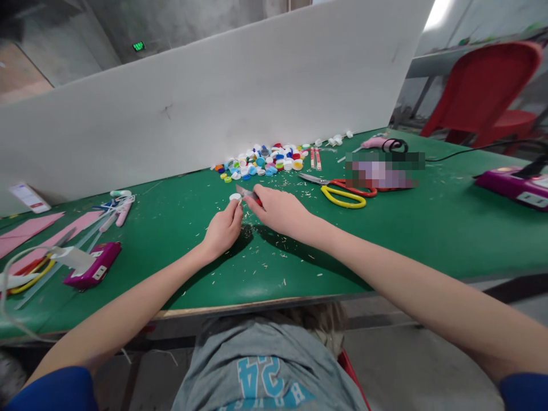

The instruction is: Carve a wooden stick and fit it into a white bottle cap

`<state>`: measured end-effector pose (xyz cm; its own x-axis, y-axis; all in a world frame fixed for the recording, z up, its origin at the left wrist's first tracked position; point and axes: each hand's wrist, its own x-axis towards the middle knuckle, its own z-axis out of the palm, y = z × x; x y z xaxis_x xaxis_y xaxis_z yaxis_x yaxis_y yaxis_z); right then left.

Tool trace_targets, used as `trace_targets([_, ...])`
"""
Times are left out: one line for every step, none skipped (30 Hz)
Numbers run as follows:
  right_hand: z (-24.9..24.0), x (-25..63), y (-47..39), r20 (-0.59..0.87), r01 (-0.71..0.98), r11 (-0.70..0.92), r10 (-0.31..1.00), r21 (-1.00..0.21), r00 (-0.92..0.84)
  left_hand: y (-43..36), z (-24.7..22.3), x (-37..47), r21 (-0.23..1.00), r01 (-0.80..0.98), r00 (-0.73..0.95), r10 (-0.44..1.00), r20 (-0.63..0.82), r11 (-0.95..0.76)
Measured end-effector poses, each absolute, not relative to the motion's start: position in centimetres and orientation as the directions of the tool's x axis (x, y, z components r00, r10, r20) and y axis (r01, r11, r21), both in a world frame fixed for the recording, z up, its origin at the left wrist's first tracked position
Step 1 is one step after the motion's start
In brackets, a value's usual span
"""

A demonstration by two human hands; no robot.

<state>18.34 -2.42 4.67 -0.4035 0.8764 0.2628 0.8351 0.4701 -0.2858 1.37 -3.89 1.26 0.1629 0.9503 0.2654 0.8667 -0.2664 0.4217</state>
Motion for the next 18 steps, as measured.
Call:
trace_targets([4.4, 18.2, -2.5, 0.260, 0.823, 0.486, 0.869, -0.294, -0.421, -3.9, 1.2, 1.4, 0.421, 0.867, 0.165, 0.951, 0.261, -0.266])
trace_targets([4.2, 18.1, -2.5, 0.254, 0.813, 0.499, 0.863, -0.299, -0.437, -3.9, 1.2, 1.3, 0.418, 0.869, 0.167, 0.952, 0.257, -0.265])
trace_targets([4.0, 18.0, -2.5, 0.248, 0.808, 0.509, 0.858, -0.297, -0.450, -3.9, 1.2, 1.3, 0.415, 0.871, 0.168, 0.953, 0.253, -0.264])
trace_targets([3.9, 17.9, -2.6, 0.244, 0.804, 0.518, 0.853, -0.291, -0.461, -3.9, 1.2, 1.3, 0.412, 0.873, 0.167, 0.953, 0.253, -0.262])
trace_targets([3.7, 17.9, -2.6, 0.240, 0.803, 0.526, 0.848, -0.281, -0.472, -3.8, 1.2, 1.3, 0.409, 0.874, 0.168, 0.953, 0.253, -0.262])
trace_targets([3.7, 17.8, -2.5, 0.239, 0.801, 0.534, 0.843, -0.269, -0.482, -3.8, 1.2, 1.3, 0.408, 0.874, 0.168, 0.953, 0.254, -0.263])
trace_targets([3.6, 17.8, -2.5, 0.239, 0.801, 0.541, 0.839, -0.257, -0.490, -3.8, 1.1, 1.3, 0.408, 0.874, 0.170, 0.952, 0.254, -0.264])
trace_targets([3.5, 17.9, -2.4, 0.237, 0.801, 0.544, 0.836, -0.248, -0.495, -3.8, 1.2, 1.3, 0.408, 0.873, 0.172, 0.952, 0.254, -0.266])
trace_targets([3.5, 17.9, -2.3, 0.233, 0.802, 0.546, 0.835, -0.242, -0.498, -3.8, 1.2, 1.3, 0.409, 0.873, 0.173, 0.952, 0.252, -0.266])
trace_targets([3.4, 17.9, -2.2, 0.227, 0.804, 0.546, 0.836, -0.236, -0.500, -3.8, 1.2, 1.3, 0.409, 0.873, 0.173, 0.953, 0.249, -0.265])
trace_targets([3.4, 17.9, -2.2, 0.221, 0.807, 0.543, 0.837, -0.230, -0.501, -3.7, 1.2, 1.3, 0.408, 0.875, 0.171, 0.954, 0.248, -0.263])
trace_targets([3.4, 17.9, -2.1, 0.214, 0.811, 0.541, 0.839, -0.223, -0.500, -3.7, 1.2, 1.3, 0.405, 0.876, 0.169, 0.954, 0.248, -0.261])
trace_targets([3.4, 17.8, -2.1, 0.209, 0.816, 0.538, 0.841, -0.214, -0.499, -3.7, 1.2, 1.3, 0.403, 0.878, 0.169, 0.954, 0.247, -0.259])
trace_targets([3.5, 17.8, -2.1, 0.206, 0.820, 0.535, 0.842, -0.204, -0.498, -3.7, 1.2, 1.3, 0.401, 0.879, 0.168, 0.955, 0.246, -0.258])
trace_targets([3.5, 17.8, -2.1, 0.201, 0.823, 0.533, 0.843, -0.195, -0.499, -3.7, 1.2, 1.3, 0.400, 0.880, 0.169, 0.955, 0.244, -0.258])
trace_targets([3.5, 17.8, -2.2, 0.196, 0.826, 0.531, 0.844, -0.188, -0.499, -3.7, 1.2, 1.3, 0.400, 0.880, 0.169, 0.955, 0.243, -0.257])
trace_targets([3.6, 17.9, -2.2, 0.190, 0.829, 0.529, 0.846, -0.182, -0.499, -3.8, 1.2, 1.3, 0.400, 0.879, 0.170, 0.955, 0.242, -0.258])
trace_targets([3.6, 17.9, -2.2, 0.183, 0.830, 0.529, 0.846, -0.178, -0.500, -3.8, 1.2, 1.3, 0.402, 0.878, 0.171, 0.955, 0.242, -0.259])
